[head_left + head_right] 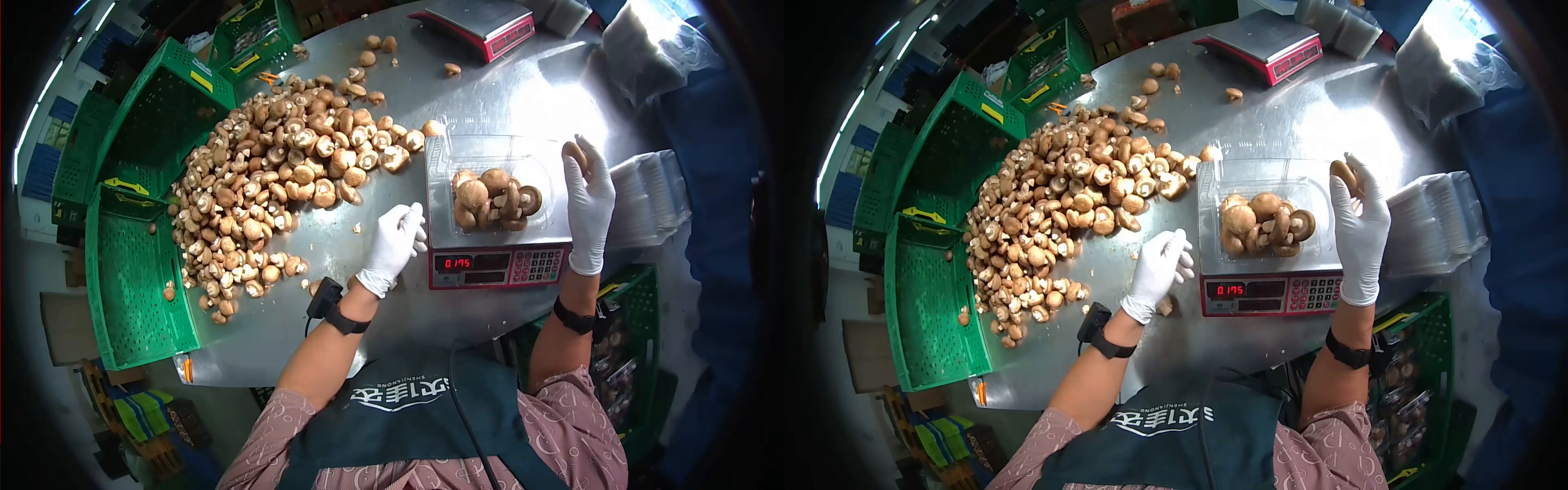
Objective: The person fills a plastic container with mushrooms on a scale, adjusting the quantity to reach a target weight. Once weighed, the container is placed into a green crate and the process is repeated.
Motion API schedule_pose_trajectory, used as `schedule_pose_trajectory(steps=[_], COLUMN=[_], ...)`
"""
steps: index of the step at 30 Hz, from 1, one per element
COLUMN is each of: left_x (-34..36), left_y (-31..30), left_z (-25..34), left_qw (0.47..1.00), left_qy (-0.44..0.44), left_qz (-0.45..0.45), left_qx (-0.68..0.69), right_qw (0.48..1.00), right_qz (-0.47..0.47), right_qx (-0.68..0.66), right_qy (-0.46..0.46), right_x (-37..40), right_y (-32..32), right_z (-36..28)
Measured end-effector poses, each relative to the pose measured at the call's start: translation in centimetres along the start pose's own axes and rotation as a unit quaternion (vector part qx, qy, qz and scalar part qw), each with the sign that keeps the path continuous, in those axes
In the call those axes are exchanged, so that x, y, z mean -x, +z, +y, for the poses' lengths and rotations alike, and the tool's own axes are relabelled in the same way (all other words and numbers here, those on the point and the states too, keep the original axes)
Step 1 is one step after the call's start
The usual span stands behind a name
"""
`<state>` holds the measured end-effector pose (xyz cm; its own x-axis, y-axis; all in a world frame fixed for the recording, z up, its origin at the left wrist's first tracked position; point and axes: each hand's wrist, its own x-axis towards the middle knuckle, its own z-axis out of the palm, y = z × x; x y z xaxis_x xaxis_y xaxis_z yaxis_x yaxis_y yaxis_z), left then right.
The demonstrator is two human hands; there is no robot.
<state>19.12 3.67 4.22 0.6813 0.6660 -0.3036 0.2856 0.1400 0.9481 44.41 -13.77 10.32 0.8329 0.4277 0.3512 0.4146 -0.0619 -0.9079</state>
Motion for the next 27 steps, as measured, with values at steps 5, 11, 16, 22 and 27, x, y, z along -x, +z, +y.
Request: schedule_pose_trajectory(steps=[5,11,16,22,27], left_x=[-0.2,-0.1,0.5,0.4,0.2], left_y=[-0.5,0.6,1.9,4.2,3.9], left_z=[0.6,0.7,1.0,0.8,1.0], left_qw=[1.0,1.0,0.997,0.985,0.98], left_qy=[-0.014,-0.023,-0.05,-0.103,-0.11], left_qz=[0.009,-0.01,-0.06,-0.137,-0.157], left_qx=[0.011,-0.008,-0.027,-0.036,0.053], right_qw=[1.0,0.996,0.985,0.984,0.975], right_qz=[-0.003,-0.05,-0.119,-0.107,-0.128], right_qx=[-0.001,0.078,0.126,0.134,0.023], right_qy=[0.01,-0.006,-0.014,0.052,0.18], right_x=[0.2,0.4,0.6,-2.7,-4.2], right_y=[0.4,1.3,1.9,1.0,3.2], right_z=[0.4,1.0,0.7,6.7,10.3])
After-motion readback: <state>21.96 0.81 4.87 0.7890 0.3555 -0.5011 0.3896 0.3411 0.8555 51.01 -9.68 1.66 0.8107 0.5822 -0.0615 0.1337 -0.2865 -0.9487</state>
